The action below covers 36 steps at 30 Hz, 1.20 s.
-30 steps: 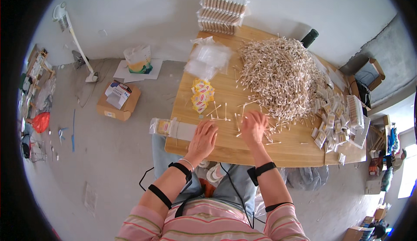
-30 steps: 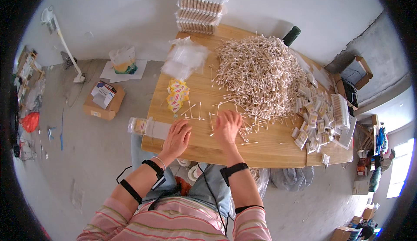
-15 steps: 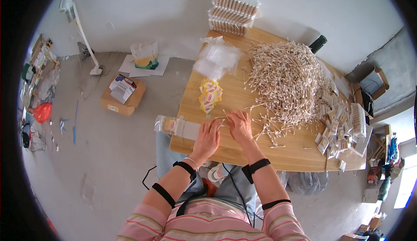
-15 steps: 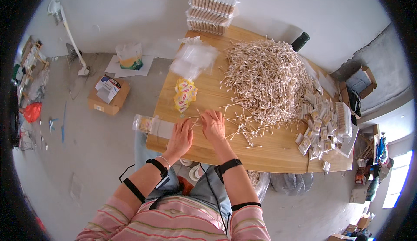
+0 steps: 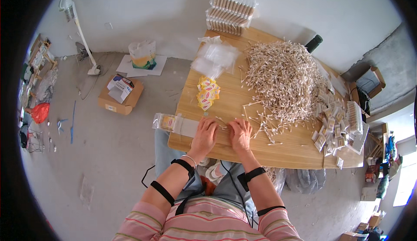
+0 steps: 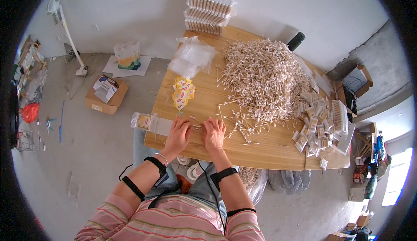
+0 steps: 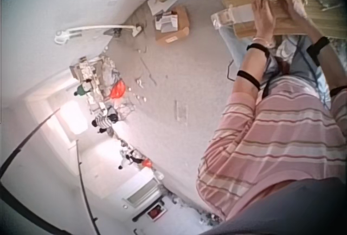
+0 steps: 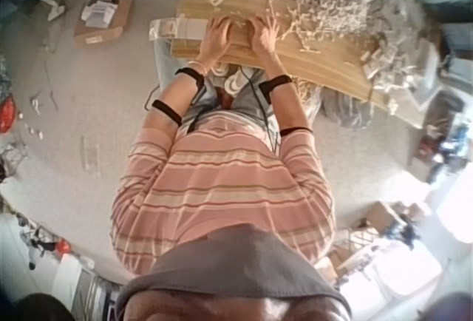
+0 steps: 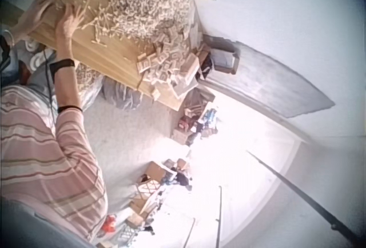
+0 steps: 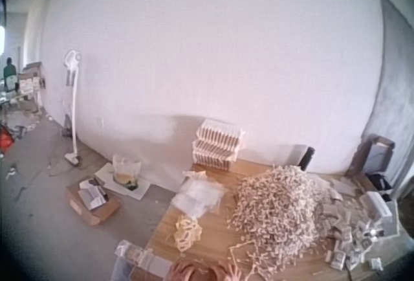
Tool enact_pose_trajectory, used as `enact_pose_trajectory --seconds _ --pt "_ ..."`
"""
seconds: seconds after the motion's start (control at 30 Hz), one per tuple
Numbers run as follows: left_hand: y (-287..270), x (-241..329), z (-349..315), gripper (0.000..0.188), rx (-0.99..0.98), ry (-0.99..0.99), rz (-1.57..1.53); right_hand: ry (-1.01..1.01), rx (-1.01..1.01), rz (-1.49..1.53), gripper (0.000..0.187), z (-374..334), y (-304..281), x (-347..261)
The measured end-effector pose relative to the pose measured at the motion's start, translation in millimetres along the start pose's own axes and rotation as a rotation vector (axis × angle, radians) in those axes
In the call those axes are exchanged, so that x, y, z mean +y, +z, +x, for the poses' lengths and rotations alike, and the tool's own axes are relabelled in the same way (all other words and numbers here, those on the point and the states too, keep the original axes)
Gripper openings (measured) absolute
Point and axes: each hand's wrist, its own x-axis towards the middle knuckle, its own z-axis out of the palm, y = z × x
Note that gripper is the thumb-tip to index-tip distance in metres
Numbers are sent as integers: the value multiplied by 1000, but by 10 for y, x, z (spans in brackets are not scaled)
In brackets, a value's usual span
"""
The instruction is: Placing cotton swabs into small plastic bags and arranging them.
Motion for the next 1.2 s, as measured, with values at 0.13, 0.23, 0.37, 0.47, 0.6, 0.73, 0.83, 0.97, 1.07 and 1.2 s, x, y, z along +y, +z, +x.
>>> enact_pose_trajectory --seconds 0.13,0.23,0.37,0.47,0.6,0.73,0.83,0.97,1.07,1.2 --pt "-34 88 4 32 -8 -9 -54 1 -95 -12 25 -40 2 -77" --pt "-7 25 -6 39 -16 25 23 -39 -107 5 27 -11 -15 -168" --pt "-18 36 10 38 -50 70 30 235 78 21 29 -73 -163 -92" --pt "-17 -17 -9 27 -25 49 -31 302 21 -18 32 -265 -279 -119" --pt "-19 3 9 16 -21 41 -103 274 -43 -166 47 -355 -328 -229" --pt "-10 28 9 13 -24 18 -99 326 68 -226 59 -293 -268 -346" --pt "-36 45 -2 13 -29 6 -97 475 136 -300 72 -269 -272 -432" --pt "-31 33 -13 11 -6 32 -71 571 57 -162 59 -301 -258 -366" --pt "-42 13 -15 10 -53 143 38 446 77 -96 46 -291 -161 -231" --pt "-25 -29 -15 9 -113 168 -25 371 26 30 29 -133 -98 -183"
